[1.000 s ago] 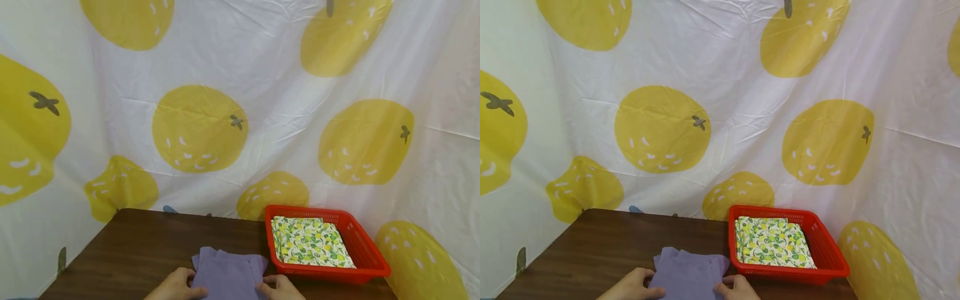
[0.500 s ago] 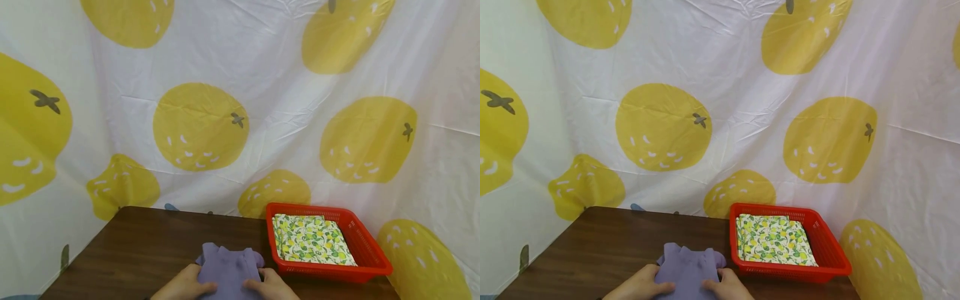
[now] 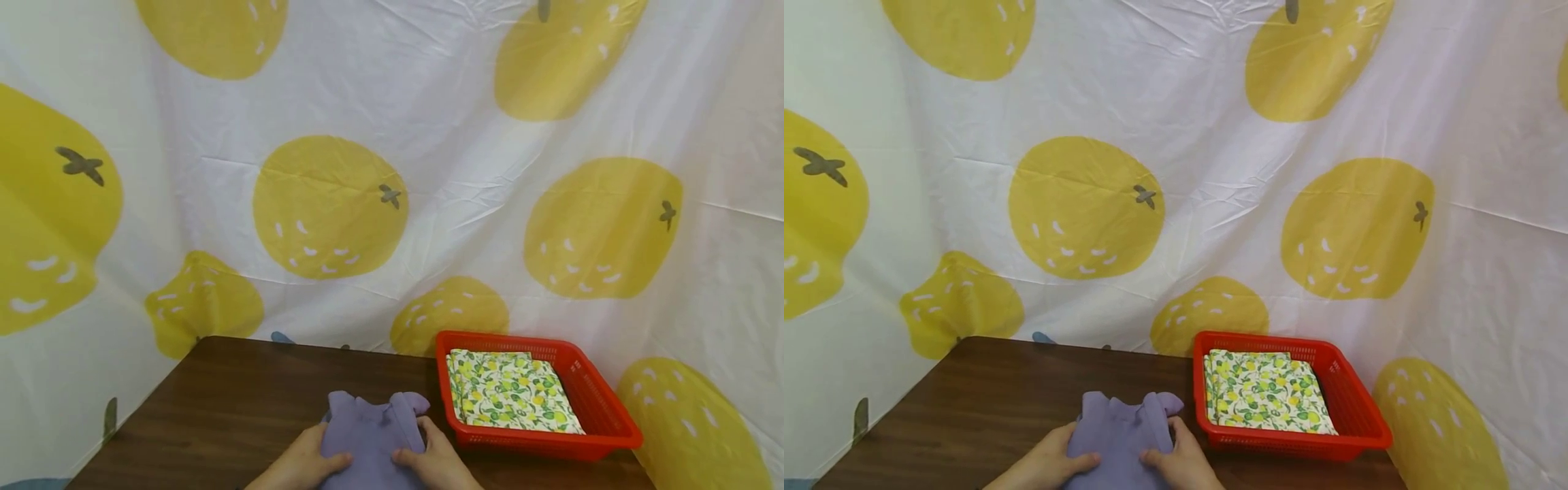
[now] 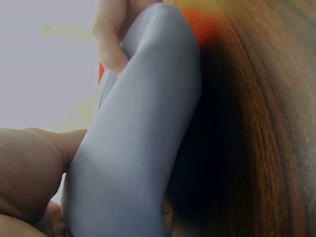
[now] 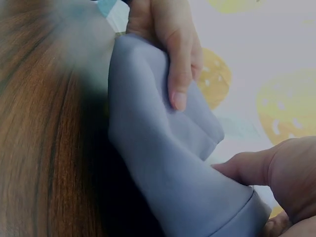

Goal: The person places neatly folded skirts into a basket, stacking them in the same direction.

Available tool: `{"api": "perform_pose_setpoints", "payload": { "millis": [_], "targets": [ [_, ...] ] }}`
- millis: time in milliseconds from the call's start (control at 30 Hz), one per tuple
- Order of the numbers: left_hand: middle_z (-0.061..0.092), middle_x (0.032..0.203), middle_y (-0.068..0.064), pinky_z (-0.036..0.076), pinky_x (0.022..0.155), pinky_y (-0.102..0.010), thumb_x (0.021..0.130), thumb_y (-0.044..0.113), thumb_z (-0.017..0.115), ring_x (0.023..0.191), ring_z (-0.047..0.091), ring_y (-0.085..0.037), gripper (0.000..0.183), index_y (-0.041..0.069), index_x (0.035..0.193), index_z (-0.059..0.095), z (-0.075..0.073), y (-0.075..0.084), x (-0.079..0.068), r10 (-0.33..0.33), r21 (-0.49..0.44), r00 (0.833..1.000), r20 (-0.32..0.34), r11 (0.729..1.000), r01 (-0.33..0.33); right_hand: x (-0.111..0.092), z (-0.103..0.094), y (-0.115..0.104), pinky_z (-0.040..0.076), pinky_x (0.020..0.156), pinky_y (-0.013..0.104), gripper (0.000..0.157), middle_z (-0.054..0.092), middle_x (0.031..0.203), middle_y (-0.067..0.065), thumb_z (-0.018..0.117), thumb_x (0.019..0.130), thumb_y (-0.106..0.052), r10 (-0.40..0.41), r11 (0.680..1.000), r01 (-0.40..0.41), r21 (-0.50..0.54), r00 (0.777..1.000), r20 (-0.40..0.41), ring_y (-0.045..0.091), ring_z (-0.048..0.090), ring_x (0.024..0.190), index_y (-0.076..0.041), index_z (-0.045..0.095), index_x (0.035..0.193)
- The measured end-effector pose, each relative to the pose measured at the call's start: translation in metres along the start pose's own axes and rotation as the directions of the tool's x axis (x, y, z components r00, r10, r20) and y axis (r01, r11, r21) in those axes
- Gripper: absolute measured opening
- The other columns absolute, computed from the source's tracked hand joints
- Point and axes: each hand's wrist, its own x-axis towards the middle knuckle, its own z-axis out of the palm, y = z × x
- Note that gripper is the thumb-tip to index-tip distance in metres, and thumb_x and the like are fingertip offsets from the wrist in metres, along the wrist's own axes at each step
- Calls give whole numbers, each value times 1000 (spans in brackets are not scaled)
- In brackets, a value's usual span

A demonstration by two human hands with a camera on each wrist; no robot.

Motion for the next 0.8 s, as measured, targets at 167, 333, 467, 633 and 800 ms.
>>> {"api": "perform_pose_setpoints", "payload": {
  "millis": [167, 333, 467, 633, 800],
  "targets": [
    [79, 128, -18, 67, 97, -43, 101, 33, 91, 112, 77, -22, 75, -16, 148, 58, -8, 53, -21, -86, 39, 987, -133, 995, 91, 1, -1, -6, 60, 112, 65, 65, 76, 139, 16, 89, 101, -18, -96, 995, 97, 25, 995, -28, 30, 72, 122, 2, 59, 155],
    [75, 138, -27, 65, 103, -60, 101, 17, 88, 124, 75, -39, 70, -19, 152, 55, -17, 105, -37, -151, -40, 964, -217, 988, 146, -2, -4, -24, 65, 105, 59, 66, 77, 143, 15, 88, 101, -15, -163, 978, 166, 123, 986, -39, 29, 75, 125, -1, 57, 158],
    [71, 151, -28, 62, 111, -61, 101, 12, 87, 135, 72, -41, 69, -13, 158, 55, -22, 124, -38, -154, -96, 953, -259, 986, 134, -4, -10, -39, 67, 101, 57, 69, 77, 144, 16, 88, 102, -18, -159, 971, 168, 171, 985, -64, 30, 76, 126, -4, 55, 161],
    [65, 163, -28, 58, 117, -63, 101, 14, 86, 147, 66, -44, 76, -6, 166, 52, -23, 139, -32, -137, -129, 953, -269, 986, 106, -5, -25, -51, 68, 95, 53, 73, 78, 143, 22, 88, 103, -19, -177, 963, 196, 184, 978, -113, 32, 79, 123, -5, 53, 165],
    [61, 169, -28, 55, 122, -65, 103, 15, 83, 153, 62, -46, 82, -3, 173, 45, -21, 154, -20, -82, -178, 968, -237, 983, 39, -6, -47, -61, 68, 90, 51, 77, 81, 138, 23, 90, 102, -18, -161, 962, 196, 192, 970, -184, 33, 82, 117, -12, 51, 169]
  ]
}}
